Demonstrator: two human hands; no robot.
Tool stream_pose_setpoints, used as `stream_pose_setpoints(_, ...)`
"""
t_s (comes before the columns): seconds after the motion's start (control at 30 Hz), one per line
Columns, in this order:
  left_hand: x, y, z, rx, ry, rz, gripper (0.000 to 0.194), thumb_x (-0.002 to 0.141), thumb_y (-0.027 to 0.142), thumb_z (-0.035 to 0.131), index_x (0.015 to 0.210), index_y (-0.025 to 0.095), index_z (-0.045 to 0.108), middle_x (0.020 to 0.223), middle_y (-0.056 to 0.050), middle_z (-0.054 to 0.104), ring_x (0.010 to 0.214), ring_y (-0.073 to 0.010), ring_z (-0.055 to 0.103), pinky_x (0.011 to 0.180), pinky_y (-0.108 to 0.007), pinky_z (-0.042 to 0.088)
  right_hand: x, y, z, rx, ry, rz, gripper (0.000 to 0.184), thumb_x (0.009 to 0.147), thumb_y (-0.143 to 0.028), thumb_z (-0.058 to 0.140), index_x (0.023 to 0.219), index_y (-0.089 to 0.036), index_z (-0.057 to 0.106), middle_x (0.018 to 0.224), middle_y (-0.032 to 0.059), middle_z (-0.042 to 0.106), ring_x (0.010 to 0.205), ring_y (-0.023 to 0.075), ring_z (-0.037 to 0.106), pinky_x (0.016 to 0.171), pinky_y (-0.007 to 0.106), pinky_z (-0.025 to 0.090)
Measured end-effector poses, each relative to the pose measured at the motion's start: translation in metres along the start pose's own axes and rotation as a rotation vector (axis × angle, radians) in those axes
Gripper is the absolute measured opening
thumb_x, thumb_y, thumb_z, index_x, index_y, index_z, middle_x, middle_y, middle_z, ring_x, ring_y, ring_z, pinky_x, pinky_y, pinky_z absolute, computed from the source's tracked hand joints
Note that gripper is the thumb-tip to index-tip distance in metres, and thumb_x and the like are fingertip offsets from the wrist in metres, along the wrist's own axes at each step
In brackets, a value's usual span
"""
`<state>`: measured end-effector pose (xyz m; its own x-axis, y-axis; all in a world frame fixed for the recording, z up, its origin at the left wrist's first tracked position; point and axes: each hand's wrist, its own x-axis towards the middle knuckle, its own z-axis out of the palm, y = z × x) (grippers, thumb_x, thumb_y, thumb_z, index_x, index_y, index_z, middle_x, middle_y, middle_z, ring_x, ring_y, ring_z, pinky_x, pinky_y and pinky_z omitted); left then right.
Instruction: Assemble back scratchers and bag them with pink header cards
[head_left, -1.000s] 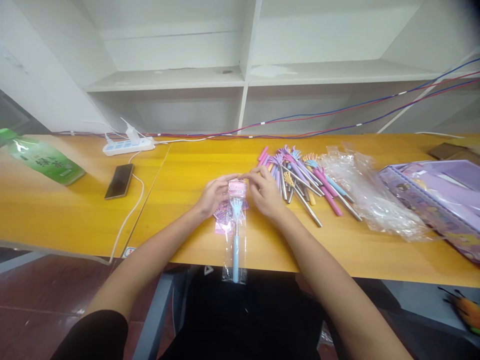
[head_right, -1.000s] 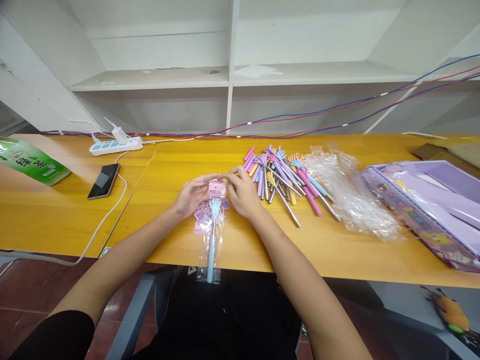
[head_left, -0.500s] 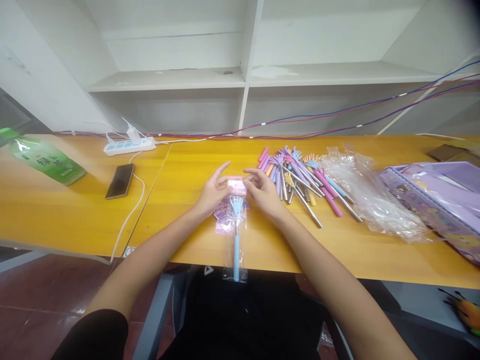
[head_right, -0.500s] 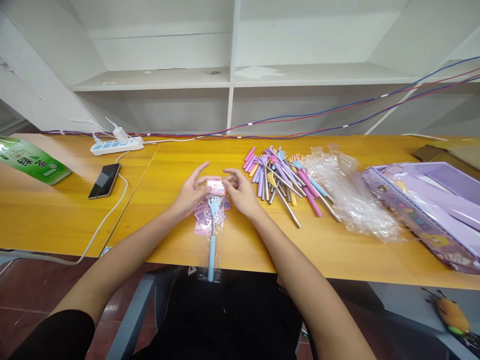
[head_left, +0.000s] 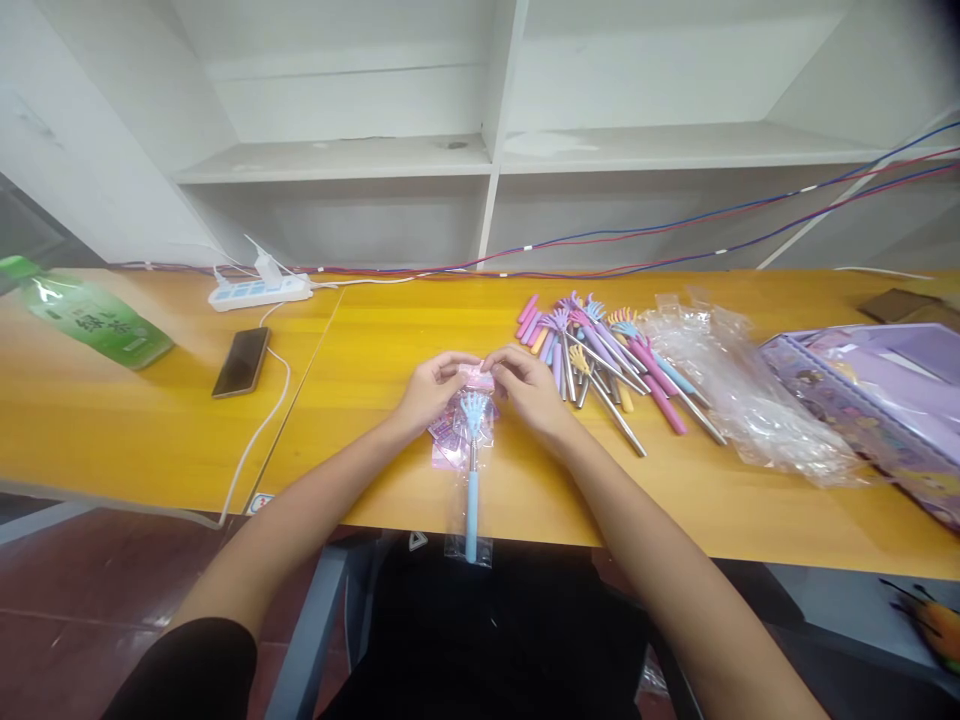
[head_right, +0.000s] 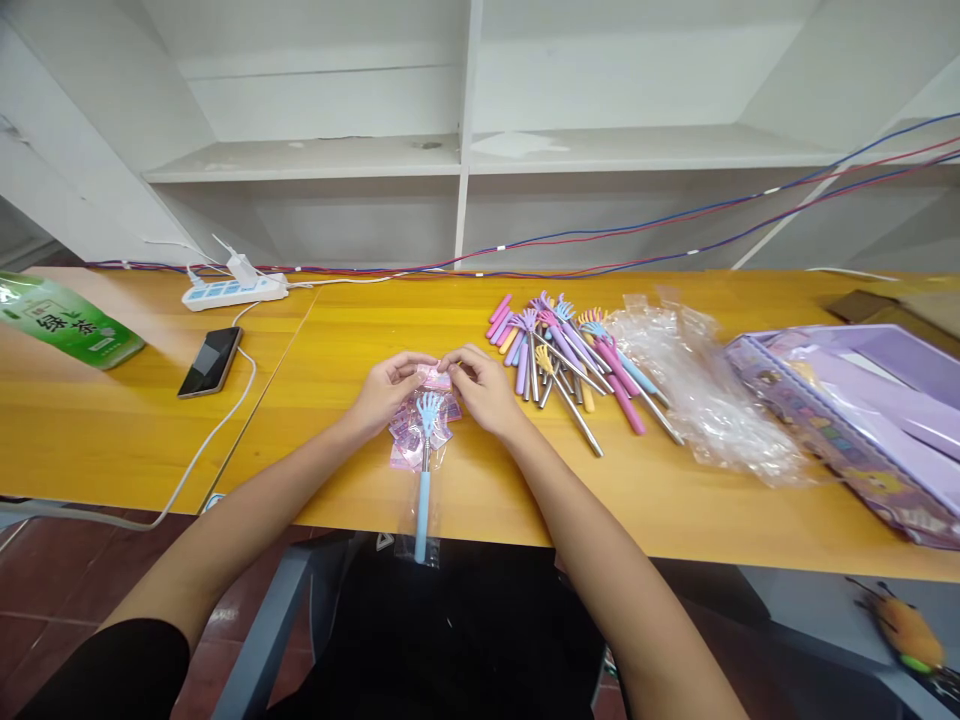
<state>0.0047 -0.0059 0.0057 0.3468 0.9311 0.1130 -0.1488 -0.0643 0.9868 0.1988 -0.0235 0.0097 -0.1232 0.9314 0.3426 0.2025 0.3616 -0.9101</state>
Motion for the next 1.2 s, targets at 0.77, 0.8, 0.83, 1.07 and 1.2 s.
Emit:
stream_pose_setpoints(0.77,0.000,-0.003,-0.005,0.050,0.094,-0.027,0.044,0.081,0.046,0.084,0.112,0.020,0.065,0.091,-0.004,0.081,0.073,-0.0149,0.071,0.069,-0.025,0.052,-0.004,0.003,0.013,-0.351,-0.093,0.095,0.046,0.097,-0.064,0.060,0.078,-0.024,0.048,0.067,-0.0028,0.054,0.062,0.0159,0.049,0.059,0.031,0.033)
stream_pose_setpoints(0.8,0.000,-0.002,-0.005,0.032,0.087,-0.033,0.046,0.081,0.047,0.084,0.112,0.020,0.065,0.091,-0.004,0.081,0.074,-0.0152,0.071,0.070,-0.026,0.053,-0.004,0.004,0.013,-0.370,-0.091,0.091,0.047,0.097,-0.065,0.059,0.076,-0.024,0.048,0.066,-0.0027,0.053,0.062,0.0155,0.049,0.059,0.031,0.032)
stream_pose_setpoints(0.83,0.000,-0.002,-0.004,0.013,0.078,-0.041,0.047,0.080,0.047,0.085,0.112,0.019,0.064,0.092,-0.005,0.081,0.075,-0.0158,0.072,0.072,-0.027,0.053,-0.004,0.004,0.012,-0.379,-0.086,0.087,0.047,0.097,-0.064,0.059,0.075,-0.024,0.049,0.066,-0.0025,0.054,0.061,0.0153,0.048,0.059,0.031,0.032)
stream_pose_setpoints(1.07,0.002,-0.002,-0.004,-0.006,-0.075,-0.048,0.051,0.073,0.037,0.093,0.111,0.018,0.066,0.115,-0.011,0.079,0.103,-0.0222,0.075,0.092,-0.033,0.057,0.000,0.012,0.006,-0.429,-0.011,0.084,0.040,0.094,-0.051,0.064,0.070,-0.023,0.049,0.061,-0.0016,0.055,0.060,0.0159,0.049,0.059,0.030,0.032)
stream_pose_setpoints(1.2,0.005,-0.009,-0.007,0.030,-0.049,-0.024,0.048,0.075,0.038,0.091,0.111,0.018,0.067,0.115,-0.011,0.079,0.103,-0.0228,0.075,0.091,-0.033,0.057,0.001,0.012,0.007,-0.430,0.031,0.084,0.044,0.092,-0.052,0.068,0.065,-0.024,0.047,0.058,-0.0013,0.054,0.058,0.0160,0.049,0.057,0.031,0.031)
